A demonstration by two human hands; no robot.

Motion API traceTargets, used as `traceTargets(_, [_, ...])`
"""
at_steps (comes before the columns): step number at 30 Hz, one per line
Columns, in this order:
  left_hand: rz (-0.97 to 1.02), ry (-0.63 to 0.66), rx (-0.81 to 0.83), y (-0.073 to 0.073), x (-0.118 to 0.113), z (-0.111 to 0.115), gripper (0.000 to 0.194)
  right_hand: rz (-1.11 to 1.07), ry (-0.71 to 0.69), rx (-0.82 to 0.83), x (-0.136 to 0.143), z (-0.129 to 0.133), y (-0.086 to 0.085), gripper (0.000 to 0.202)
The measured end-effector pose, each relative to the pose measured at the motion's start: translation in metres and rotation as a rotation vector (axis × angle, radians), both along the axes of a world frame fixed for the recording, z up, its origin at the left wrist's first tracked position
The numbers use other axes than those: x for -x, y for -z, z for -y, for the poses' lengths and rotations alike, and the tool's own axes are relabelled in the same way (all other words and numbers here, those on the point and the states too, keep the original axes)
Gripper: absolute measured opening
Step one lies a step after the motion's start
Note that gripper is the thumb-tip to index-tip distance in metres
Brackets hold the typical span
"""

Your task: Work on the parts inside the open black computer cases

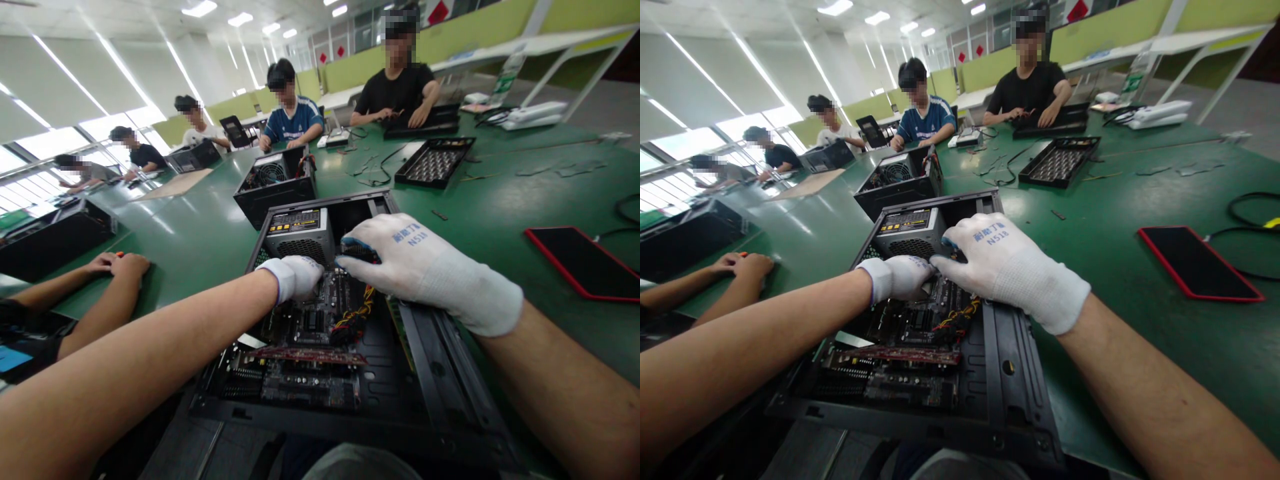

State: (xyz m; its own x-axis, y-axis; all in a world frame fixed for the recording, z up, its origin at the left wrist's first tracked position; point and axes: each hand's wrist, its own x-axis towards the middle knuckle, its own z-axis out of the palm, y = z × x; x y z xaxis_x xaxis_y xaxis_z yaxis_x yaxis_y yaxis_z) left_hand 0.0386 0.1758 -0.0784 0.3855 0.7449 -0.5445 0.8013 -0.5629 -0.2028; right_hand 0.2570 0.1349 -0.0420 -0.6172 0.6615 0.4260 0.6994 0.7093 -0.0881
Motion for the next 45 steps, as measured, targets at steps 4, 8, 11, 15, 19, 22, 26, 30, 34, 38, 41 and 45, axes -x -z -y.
traceTargets(4, [-0.001,0.004,0.006,-0.0004,-0.0008,-0.0002,0.042,0.005,0.011,0.023,0.0003,0.0001,-0.0012,0.051])
traceTargets(8, [0.009,0.005,0.004,0.0007,-0.0010,-0.0006,0.043,0.021,0.001,-0.002,0.0001,0.0005,-0.0014,0.051])
traceTargets(11, [0.024,0.003,-0.001,0.0026,-0.0002,-0.0015,0.043,0.025,0.012,0.005,0.0004,0.0006,-0.0015,0.051])
traceTargets(15, [0.043,0.005,-0.010,0.0045,0.0014,-0.0016,0.042,0.018,0.022,0.007,0.0008,-0.0003,-0.0006,0.051])
traceTargets(19, [0.053,0.009,-0.017,0.0052,0.0019,-0.0009,0.042,0.026,0.018,0.003,0.0013,-0.0007,-0.0002,0.052])
traceTargets(22, [0.051,0.014,-0.011,0.0058,0.0018,-0.0015,0.047,0.029,0.023,0.016,0.0017,-0.0002,-0.0013,0.052])
traceTargets(26, [0.039,0.023,0.001,0.0059,0.0012,-0.0021,0.055,0.030,0.026,0.023,0.0016,-0.0002,-0.0017,0.052])
traceTargets(30, [0.033,0.030,0.008,0.0056,-0.0002,-0.0009,0.058,0.013,0.025,0.009,0.0011,-0.0009,0.0002,0.053])
traceTargets(34, [0.037,0.028,0.007,0.0056,-0.0004,-0.0008,0.059,-0.008,0.025,0.005,0.0009,-0.0016,0.0021,0.051])
traceTargets(38, [0.034,0.015,-0.001,0.0048,0.0001,-0.0016,0.060,-0.032,0.023,0.006,0.0016,-0.0029,0.0030,0.051])
traceTargets(41, [0.028,0.015,0.010,0.0039,-0.0008,-0.0020,0.052,-0.030,0.021,0.014,0.0022,-0.0033,0.0026,0.051])
traceTargets(45, [0.021,0.019,0.042,0.0039,-0.0016,-0.0029,0.051,-0.033,0.025,0.021,0.0010,-0.0022,0.0028,0.052])
